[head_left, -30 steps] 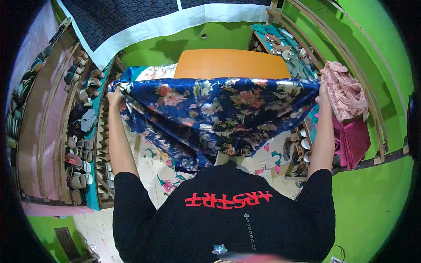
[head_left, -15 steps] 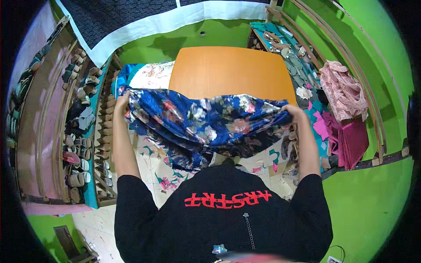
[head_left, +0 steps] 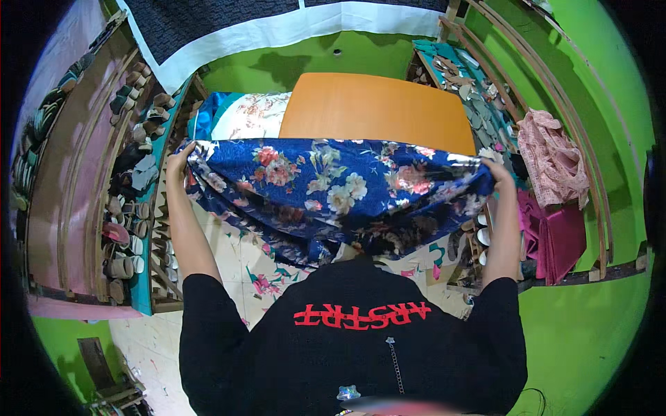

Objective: The person is folding clothes and placing them on a shelf.

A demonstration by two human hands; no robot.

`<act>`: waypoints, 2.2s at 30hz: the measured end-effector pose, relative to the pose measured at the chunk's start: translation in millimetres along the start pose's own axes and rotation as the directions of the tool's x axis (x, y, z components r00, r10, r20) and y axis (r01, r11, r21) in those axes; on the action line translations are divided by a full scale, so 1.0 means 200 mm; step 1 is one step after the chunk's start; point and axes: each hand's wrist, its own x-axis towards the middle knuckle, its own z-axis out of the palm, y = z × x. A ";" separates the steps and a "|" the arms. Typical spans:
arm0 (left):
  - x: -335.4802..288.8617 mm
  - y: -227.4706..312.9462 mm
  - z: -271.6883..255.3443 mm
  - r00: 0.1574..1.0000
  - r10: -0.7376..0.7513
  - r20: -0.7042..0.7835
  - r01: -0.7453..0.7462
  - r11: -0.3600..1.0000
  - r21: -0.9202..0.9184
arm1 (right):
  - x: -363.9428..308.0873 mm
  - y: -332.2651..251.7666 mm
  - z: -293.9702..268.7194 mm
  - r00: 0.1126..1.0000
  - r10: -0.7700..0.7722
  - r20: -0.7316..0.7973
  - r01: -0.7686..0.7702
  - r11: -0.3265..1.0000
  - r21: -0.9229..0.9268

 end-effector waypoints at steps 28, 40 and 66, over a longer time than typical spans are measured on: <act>0.17 0.35 -0.17 0.702 0.508 -0.499 -0.436 0.861 0.263 | -0.04 -0.45 -0.45 0.319 -0.632 -0.706 0.407 0.764 -0.500; 0.01 0.08 0.10 0.560 0.453 -0.694 -0.766 0.602 -0.226 | -0.09 0.04 -0.36 -0.025 -0.606 -0.795 0.448 0.704 -0.550; -1.04 1.13 1.08 0.682 0.731 0.039 -0.251 0.284 -0.926 | -0.72 -0.50 1.52 -0.051 -0.990 -0.131 0.884 -0.106 0.455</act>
